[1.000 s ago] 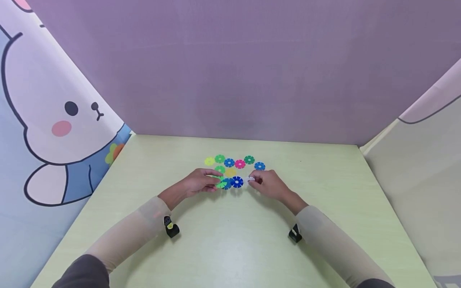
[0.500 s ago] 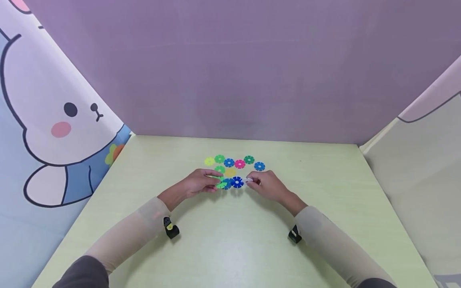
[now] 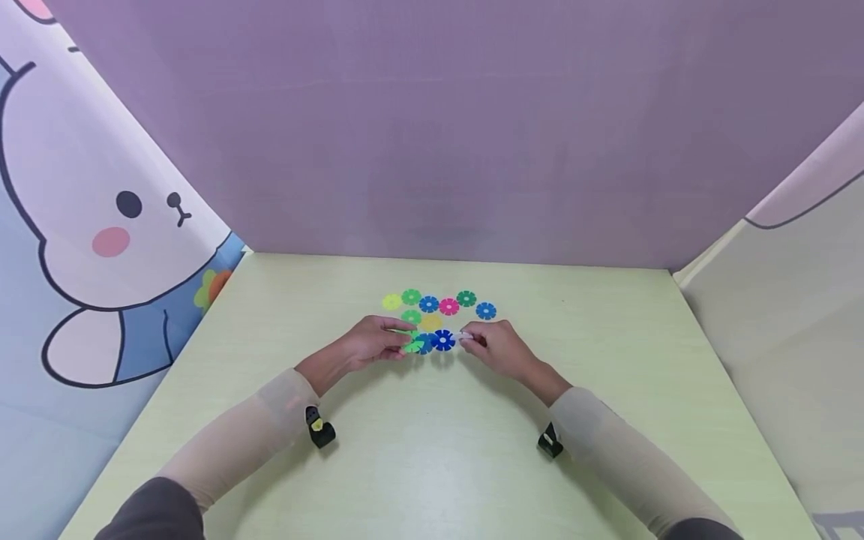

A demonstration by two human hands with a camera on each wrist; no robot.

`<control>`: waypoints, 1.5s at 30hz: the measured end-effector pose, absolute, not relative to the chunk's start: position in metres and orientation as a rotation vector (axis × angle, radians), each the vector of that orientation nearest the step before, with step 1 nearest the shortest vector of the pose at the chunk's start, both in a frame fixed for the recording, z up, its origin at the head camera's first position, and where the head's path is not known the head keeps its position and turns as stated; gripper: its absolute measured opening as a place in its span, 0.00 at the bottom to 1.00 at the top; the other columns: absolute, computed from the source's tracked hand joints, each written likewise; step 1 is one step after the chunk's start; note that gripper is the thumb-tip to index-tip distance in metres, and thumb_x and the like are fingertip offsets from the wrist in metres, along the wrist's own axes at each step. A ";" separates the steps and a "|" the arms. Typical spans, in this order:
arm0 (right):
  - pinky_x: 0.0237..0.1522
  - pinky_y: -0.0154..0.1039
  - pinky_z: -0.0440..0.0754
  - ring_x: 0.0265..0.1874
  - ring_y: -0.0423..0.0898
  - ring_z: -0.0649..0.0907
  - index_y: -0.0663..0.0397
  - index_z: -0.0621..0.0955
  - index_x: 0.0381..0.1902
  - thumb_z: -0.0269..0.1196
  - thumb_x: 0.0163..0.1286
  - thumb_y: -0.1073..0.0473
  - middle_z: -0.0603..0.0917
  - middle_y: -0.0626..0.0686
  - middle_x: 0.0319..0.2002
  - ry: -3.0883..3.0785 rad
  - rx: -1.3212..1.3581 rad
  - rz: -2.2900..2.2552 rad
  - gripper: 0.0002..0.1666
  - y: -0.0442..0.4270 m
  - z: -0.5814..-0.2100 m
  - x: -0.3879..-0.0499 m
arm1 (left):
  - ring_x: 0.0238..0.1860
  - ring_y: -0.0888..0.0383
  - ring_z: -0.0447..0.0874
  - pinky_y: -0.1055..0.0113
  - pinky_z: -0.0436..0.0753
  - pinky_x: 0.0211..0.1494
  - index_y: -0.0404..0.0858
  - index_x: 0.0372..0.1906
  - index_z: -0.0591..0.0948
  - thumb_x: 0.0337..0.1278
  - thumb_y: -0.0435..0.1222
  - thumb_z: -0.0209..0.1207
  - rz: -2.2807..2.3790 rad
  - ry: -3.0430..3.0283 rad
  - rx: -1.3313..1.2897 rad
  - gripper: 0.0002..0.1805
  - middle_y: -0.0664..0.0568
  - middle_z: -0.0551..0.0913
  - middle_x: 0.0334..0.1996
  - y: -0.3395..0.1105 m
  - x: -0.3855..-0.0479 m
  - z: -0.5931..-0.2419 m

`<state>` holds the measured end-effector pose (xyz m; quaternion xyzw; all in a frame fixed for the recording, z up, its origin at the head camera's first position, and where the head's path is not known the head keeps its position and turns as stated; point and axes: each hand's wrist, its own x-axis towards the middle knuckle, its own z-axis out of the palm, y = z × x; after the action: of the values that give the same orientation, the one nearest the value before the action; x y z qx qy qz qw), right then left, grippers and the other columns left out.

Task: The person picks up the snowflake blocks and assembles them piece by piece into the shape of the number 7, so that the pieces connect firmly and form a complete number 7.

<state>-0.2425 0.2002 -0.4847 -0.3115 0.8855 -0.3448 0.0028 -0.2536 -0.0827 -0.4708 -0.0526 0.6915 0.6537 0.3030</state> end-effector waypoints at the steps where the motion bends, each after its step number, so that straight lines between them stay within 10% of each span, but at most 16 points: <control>1: 0.25 0.28 0.70 0.21 0.36 0.71 0.56 0.84 0.35 0.65 0.73 0.62 0.77 0.42 0.23 2.777 -0.968 -1.089 0.05 0.200 -0.485 -0.243 | 0.26 0.61 0.84 0.72 0.87 0.34 0.35 0.60 0.82 0.66 0.29 0.63 1.737 1.836 -0.149 0.19 0.49 0.84 0.30 -0.083 -0.254 -0.470; 45: 0.26 0.29 0.73 0.23 0.35 0.72 0.54 0.86 0.39 0.66 0.72 0.61 0.80 0.44 0.25 2.745 -1.004 -1.060 0.04 0.205 -0.488 -0.247 | 0.25 0.61 0.82 0.73 0.86 0.33 0.34 0.60 0.82 0.66 0.29 0.63 1.709 1.864 -0.149 0.19 0.50 0.83 0.29 -0.073 -0.255 -0.466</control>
<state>-0.2468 0.2049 -0.4877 -0.3230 0.8828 -0.3408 0.0162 -0.2549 -0.0734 -0.4664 -0.0561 0.7019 0.6437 0.2996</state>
